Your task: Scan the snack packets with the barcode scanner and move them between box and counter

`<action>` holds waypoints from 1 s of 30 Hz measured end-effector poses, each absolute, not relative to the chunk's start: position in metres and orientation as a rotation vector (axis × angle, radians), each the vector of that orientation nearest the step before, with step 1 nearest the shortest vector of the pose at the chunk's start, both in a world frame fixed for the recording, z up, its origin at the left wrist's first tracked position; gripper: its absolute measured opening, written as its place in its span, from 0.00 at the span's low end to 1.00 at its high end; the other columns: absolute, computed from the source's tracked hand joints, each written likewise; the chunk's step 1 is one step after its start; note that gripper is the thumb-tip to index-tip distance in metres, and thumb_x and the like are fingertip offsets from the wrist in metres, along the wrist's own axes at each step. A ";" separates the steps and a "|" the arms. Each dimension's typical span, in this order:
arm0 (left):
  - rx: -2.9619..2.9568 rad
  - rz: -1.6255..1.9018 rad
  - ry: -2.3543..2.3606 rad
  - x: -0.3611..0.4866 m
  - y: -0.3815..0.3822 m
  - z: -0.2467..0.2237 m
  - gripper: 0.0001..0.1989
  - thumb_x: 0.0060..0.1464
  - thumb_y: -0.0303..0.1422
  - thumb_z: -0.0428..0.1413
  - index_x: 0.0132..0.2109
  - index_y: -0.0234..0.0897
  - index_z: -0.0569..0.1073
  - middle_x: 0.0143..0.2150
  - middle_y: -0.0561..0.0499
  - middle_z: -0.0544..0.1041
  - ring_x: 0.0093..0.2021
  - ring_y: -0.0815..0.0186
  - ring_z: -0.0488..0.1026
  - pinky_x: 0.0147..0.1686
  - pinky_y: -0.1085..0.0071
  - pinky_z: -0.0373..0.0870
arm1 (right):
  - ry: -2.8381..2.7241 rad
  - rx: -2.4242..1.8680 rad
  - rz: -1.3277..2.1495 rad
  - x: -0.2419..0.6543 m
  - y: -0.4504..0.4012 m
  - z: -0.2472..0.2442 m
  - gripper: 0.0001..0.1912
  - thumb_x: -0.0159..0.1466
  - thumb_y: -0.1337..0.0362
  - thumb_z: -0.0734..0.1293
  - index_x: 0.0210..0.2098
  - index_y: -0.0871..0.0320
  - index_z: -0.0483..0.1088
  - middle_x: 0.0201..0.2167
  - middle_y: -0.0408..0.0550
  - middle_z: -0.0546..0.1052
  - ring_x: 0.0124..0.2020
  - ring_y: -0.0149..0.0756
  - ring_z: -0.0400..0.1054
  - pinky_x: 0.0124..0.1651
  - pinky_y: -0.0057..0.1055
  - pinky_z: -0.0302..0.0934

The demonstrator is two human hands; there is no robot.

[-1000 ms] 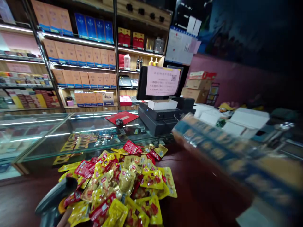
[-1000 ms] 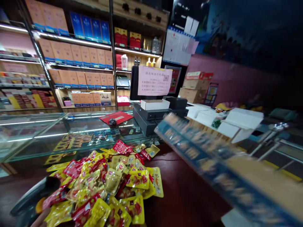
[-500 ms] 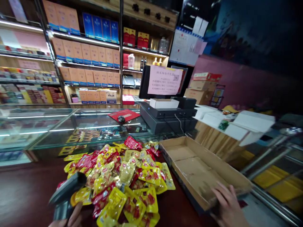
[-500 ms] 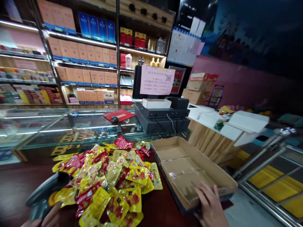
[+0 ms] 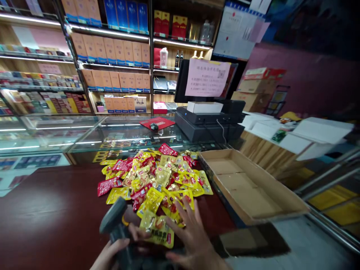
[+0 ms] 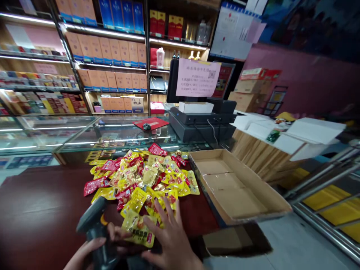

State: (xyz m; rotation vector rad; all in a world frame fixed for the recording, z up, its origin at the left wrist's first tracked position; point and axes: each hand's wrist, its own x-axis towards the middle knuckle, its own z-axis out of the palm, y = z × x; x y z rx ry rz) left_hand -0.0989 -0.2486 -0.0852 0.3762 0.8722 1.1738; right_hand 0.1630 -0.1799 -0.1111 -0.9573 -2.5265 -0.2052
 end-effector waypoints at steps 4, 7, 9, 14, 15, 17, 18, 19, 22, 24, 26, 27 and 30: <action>0.633 1.236 1.053 -0.088 -0.233 -0.091 0.10 0.36 0.36 0.64 0.27 0.34 0.74 0.40 0.41 0.76 0.45 0.50 0.71 0.44 0.59 0.66 | -2.618 -1.009 0.091 0.119 -0.142 -0.111 0.39 0.56 0.38 0.59 0.64 0.38 0.48 0.69 0.47 0.44 0.66 0.64 0.40 0.59 0.70 0.29; 0.851 1.222 1.214 -0.090 -0.207 -0.102 0.09 0.36 0.34 0.62 0.27 0.34 0.76 0.36 0.42 0.77 0.42 0.51 0.71 0.44 0.60 0.66 | -2.631 -0.988 0.142 0.110 -0.114 -0.113 0.38 0.57 0.39 0.59 0.64 0.39 0.48 0.69 0.47 0.43 0.66 0.64 0.39 0.59 0.70 0.27; 0.910 1.196 1.258 -0.095 -0.184 -0.106 0.08 0.36 0.34 0.61 0.25 0.33 0.75 0.33 0.43 0.77 0.37 0.53 0.71 0.41 0.62 0.67 | -2.608 -1.003 0.148 0.101 -0.098 -0.114 0.38 0.58 0.39 0.59 0.64 0.39 0.47 0.69 0.48 0.42 0.66 0.63 0.39 0.59 0.69 0.27; 0.674 1.244 1.130 -0.111 -0.146 -0.098 0.09 0.38 0.35 0.60 0.22 0.33 0.71 0.40 0.41 0.76 0.35 0.58 0.73 0.39 0.64 0.68 | -2.547 -1.063 0.141 0.081 -0.079 -0.112 0.39 0.58 0.41 0.60 0.65 0.39 0.46 0.69 0.48 0.41 0.66 0.63 0.39 0.59 0.69 0.26; 0.638 1.247 1.108 -0.112 -0.146 -0.096 0.10 0.37 0.35 0.61 0.22 0.33 0.71 0.40 0.41 0.76 0.34 0.59 0.73 0.39 0.64 0.69 | -2.545 -1.060 0.146 0.082 -0.080 -0.111 0.39 0.57 0.41 0.61 0.65 0.39 0.46 0.69 0.48 0.41 0.66 0.63 0.39 0.60 0.69 0.26; 0.590 1.249 1.079 -0.111 -0.151 -0.095 0.11 0.37 0.36 0.62 0.23 0.32 0.71 0.40 0.41 0.77 0.32 0.60 0.74 0.38 0.63 0.70 | -2.555 -1.031 0.166 0.089 -0.087 -0.112 0.39 0.57 0.40 0.60 0.64 0.39 0.47 0.69 0.48 0.41 0.66 0.63 0.38 0.59 0.69 0.28; 0.565 1.239 1.072 -0.110 -0.156 -0.096 0.11 0.37 0.36 0.63 0.25 0.32 0.72 0.39 0.41 0.77 0.31 0.60 0.74 0.37 0.62 0.70 | -2.567 -1.011 0.176 0.094 -0.091 -0.113 0.37 0.58 0.41 0.60 0.64 0.39 0.47 0.69 0.47 0.41 0.67 0.63 0.38 0.59 0.69 0.28; 0.514 1.251 1.078 -0.108 -0.160 -0.098 0.12 0.37 0.37 0.63 0.26 0.33 0.72 0.38 0.42 0.77 0.31 0.59 0.74 0.36 0.61 0.70 | -2.583 -0.989 0.185 0.099 -0.096 -0.115 0.36 0.59 0.42 0.59 0.64 0.38 0.47 0.69 0.47 0.40 0.67 0.62 0.38 0.59 0.69 0.29; 0.411 1.286 1.087 -0.102 -0.171 -0.103 0.13 0.36 0.38 0.64 0.28 0.34 0.73 0.39 0.41 0.77 0.36 0.52 0.76 0.36 0.58 0.71 | -2.621 -0.914 0.216 0.111 -0.103 -0.120 0.35 0.60 0.44 0.60 0.64 0.40 0.48 0.69 0.47 0.41 0.67 0.62 0.39 0.60 0.68 0.31; 0.413 1.297 1.079 -0.100 -0.174 -0.105 0.14 0.35 0.38 0.65 0.27 0.33 0.73 0.40 0.39 0.77 0.40 0.48 0.76 0.36 0.58 0.71 | -2.627 -0.839 0.229 0.113 -0.103 -0.116 0.36 0.59 0.44 0.61 0.64 0.42 0.49 0.69 0.48 0.42 0.66 0.61 0.41 0.61 0.66 0.33; 0.431 1.306 1.067 -0.100 -0.175 -0.105 0.14 0.35 0.38 0.65 0.27 0.33 0.74 0.40 0.38 0.77 0.40 0.46 0.75 0.35 0.58 0.72 | -2.571 -0.795 0.217 0.110 -0.101 -0.097 0.36 0.60 0.46 0.61 0.64 0.46 0.51 0.68 0.49 0.46 0.66 0.58 0.43 0.63 0.63 0.37; 0.444 1.308 1.064 -0.101 -0.175 -0.105 0.13 0.35 0.38 0.65 0.27 0.33 0.74 0.39 0.38 0.78 0.39 0.47 0.76 0.35 0.57 0.72 | -2.511 -0.799 0.196 0.108 -0.103 -0.082 0.34 0.61 0.47 0.61 0.64 0.47 0.52 0.68 0.48 0.49 0.66 0.57 0.44 0.63 0.61 0.39; 0.598 1.291 1.150 -0.108 -0.178 -0.105 0.11 0.40 0.38 0.62 0.28 0.34 0.75 0.31 0.41 0.78 0.31 0.53 0.76 0.31 0.61 0.72 | -2.337 -0.865 0.166 0.106 -0.122 -0.020 0.26 0.64 0.53 0.58 0.61 0.44 0.57 0.65 0.41 0.56 0.66 0.49 0.48 0.62 0.53 0.50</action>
